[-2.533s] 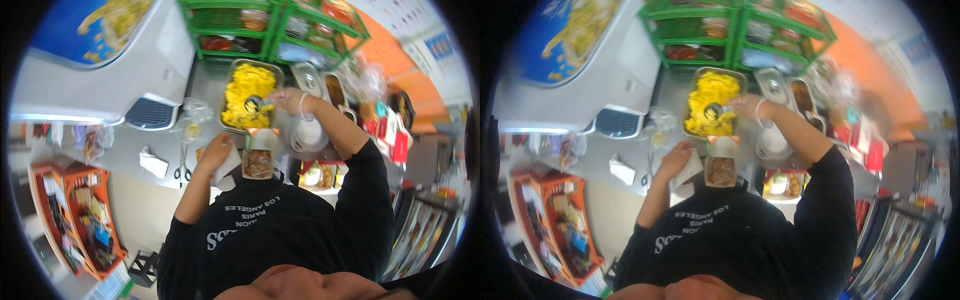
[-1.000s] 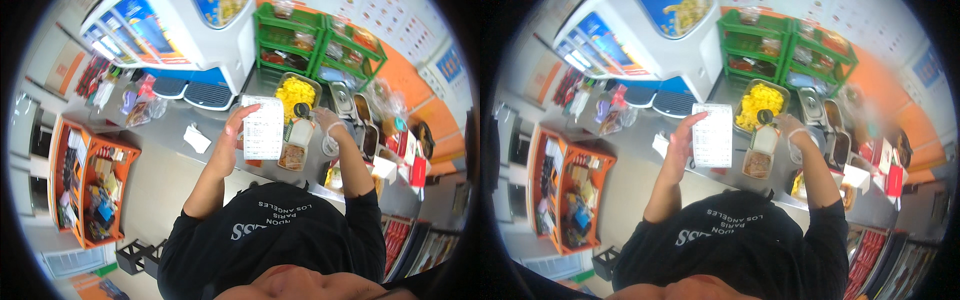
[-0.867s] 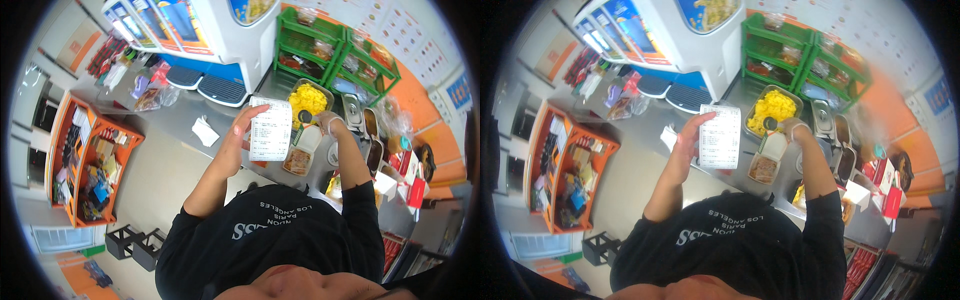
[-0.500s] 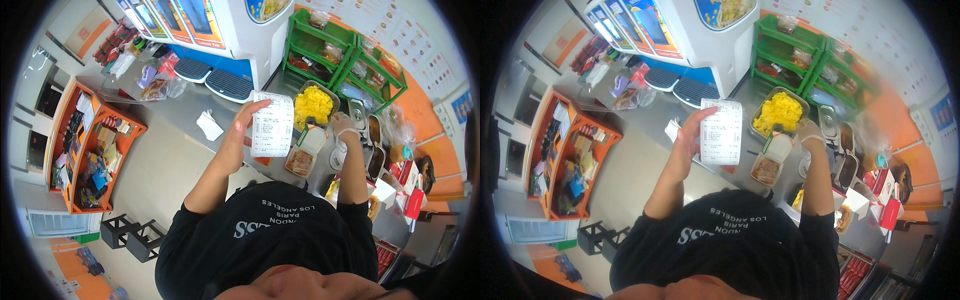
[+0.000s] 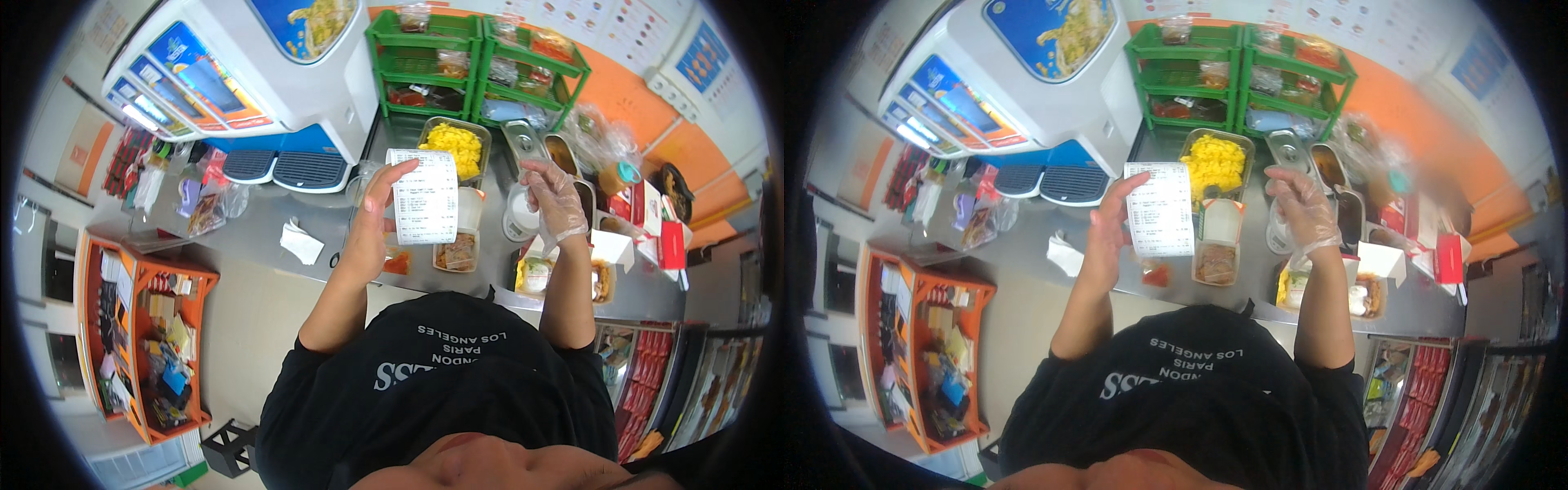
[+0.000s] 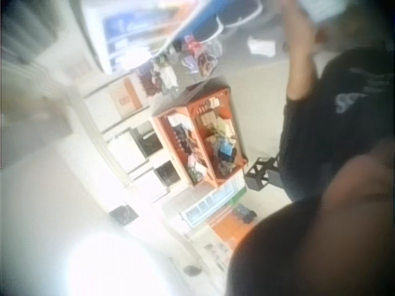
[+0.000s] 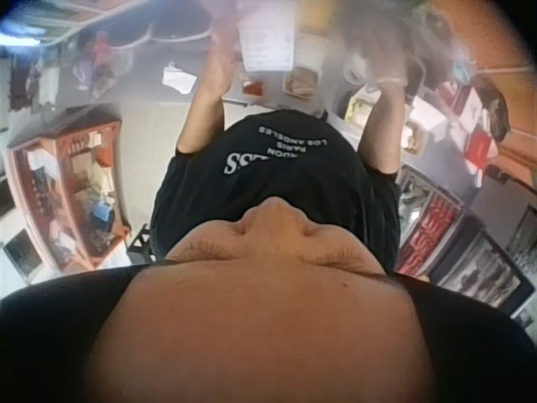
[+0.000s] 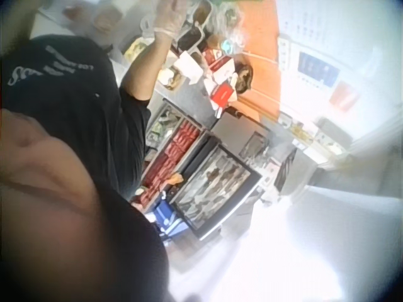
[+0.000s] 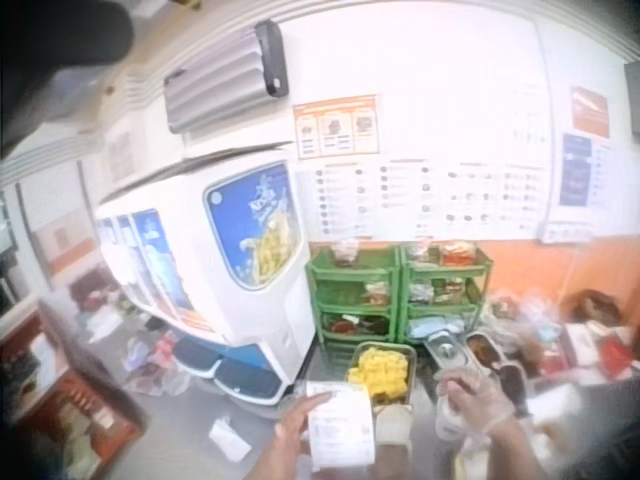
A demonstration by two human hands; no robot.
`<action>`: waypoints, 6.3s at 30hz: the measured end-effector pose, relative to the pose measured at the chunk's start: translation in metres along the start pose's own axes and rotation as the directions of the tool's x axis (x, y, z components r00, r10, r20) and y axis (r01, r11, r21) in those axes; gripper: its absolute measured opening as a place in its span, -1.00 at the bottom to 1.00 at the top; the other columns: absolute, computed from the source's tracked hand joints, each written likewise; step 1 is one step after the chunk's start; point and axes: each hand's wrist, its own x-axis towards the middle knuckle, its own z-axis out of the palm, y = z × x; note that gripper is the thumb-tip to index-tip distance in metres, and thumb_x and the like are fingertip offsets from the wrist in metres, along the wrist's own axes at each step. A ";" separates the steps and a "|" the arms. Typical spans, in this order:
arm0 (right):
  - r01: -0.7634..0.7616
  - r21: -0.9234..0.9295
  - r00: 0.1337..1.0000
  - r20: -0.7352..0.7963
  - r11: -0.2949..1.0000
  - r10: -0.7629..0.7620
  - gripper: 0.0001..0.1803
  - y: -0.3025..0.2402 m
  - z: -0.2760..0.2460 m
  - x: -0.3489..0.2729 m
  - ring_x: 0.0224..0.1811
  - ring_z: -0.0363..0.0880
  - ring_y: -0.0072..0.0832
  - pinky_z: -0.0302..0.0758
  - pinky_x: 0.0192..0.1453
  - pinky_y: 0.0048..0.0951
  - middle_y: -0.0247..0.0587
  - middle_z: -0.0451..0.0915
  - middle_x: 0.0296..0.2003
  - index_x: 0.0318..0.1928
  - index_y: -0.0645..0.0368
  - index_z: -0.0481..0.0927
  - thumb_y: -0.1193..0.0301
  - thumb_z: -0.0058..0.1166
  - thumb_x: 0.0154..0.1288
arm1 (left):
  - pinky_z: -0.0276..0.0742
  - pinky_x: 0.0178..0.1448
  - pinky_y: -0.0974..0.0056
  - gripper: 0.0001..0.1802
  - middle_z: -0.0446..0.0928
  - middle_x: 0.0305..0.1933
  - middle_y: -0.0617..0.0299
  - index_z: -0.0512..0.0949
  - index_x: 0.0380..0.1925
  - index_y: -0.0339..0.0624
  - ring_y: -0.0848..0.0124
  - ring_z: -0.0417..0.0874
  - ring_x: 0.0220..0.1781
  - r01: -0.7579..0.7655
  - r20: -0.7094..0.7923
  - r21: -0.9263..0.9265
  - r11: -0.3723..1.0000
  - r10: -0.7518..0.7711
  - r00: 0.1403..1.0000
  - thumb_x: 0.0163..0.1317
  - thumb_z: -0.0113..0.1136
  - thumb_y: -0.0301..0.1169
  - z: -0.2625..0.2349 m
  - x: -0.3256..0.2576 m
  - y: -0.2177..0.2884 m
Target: The person assembles food orders by scooping scrambled eggs into takeaway boxes, adding condiments, and closing the containers. They handle receipts and packaging materials, then place the completed boxes into plastic bags.
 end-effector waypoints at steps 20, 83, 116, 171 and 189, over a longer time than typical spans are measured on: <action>0.202 -0.088 0.977 -0.048 0.975 -0.207 -0.68 -0.027 0.003 -0.055 -0.25 0.41 -0.70 0.44 -0.12 -0.61 -0.38 0.56 -0.13 0.19 0.19 0.53 0.52 -0.03 0.49 | 0.39 0.34 0.13 -0.21 0.34 0.32 -0.05 0.39 0.36 -0.19 0.14 0.43 0.35 -0.170 0.139 0.044 0.984 0.162 0.977 0.52 -0.41 0.22 0.002 0.007 -0.020; -0.198 0.762 0.854 -0.174 0.616 0.491 -0.15 0.335 -0.317 -0.351 0.23 0.56 -0.15 0.67 0.11 -0.10 -0.16 0.40 0.37 0.51 -0.09 0.16 -0.14 0.16 0.36 | 0.18 0.55 0.15 -0.18 0.26 0.51 -0.01 0.19 0.51 -0.17 0.13 0.31 0.52 -0.053 -0.016 0.506 0.861 0.071 0.997 0.20 0.17 -0.67 0.225 -0.032 -0.073; -0.070 0.456 0.864 -0.417 0.887 0.282 -0.28 0.054 -0.050 -0.169 0.30 0.49 -0.17 0.53 0.31 -0.01 -0.02 0.42 0.33 0.47 0.17 0.24 0.20 0.15 0.41 | 0.29 0.50 0.23 -0.22 0.34 0.51 0.18 0.31 0.49 0.05 0.34 0.38 0.46 0.317 -0.428 0.268 0.910 -0.182 0.885 0.23 0.14 -0.65 -0.427 -0.162 -0.086; 0.605 -0.545 0.524 -0.276 0.580 -0.806 -0.22 0.029 0.297 0.006 0.35 0.45 0.05 0.45 0.38 -0.03 0.11 0.36 0.39 0.47 0.21 0.27 0.49 0.11 0.20 | 0.05 0.63 -0.02 -0.11 0.05 0.61 -0.02 0.00 0.54 -0.30 0.11 0.14 0.61 0.068 0.057 -0.492 0.868 -0.046 0.997 0.51 -0.28 0.21 -0.074 -0.050 -0.095; 0.558 -0.288 0.801 0.434 0.778 -0.413 -0.42 0.077 -0.034 -0.177 0.35 0.47 -0.07 0.32 0.50 -0.04 -0.06 0.45 0.35 0.38 0.09 0.46 0.41 0.18 0.35 | 0.50 0.04 0.36 -0.70 0.61 -0.13 0.25 0.57 0.03 -0.29 0.51 0.58 -0.10 0.332 -0.334 0.000 0.943 -0.312 0.889 0.44 0.15 -0.32 0.062 0.008 -0.127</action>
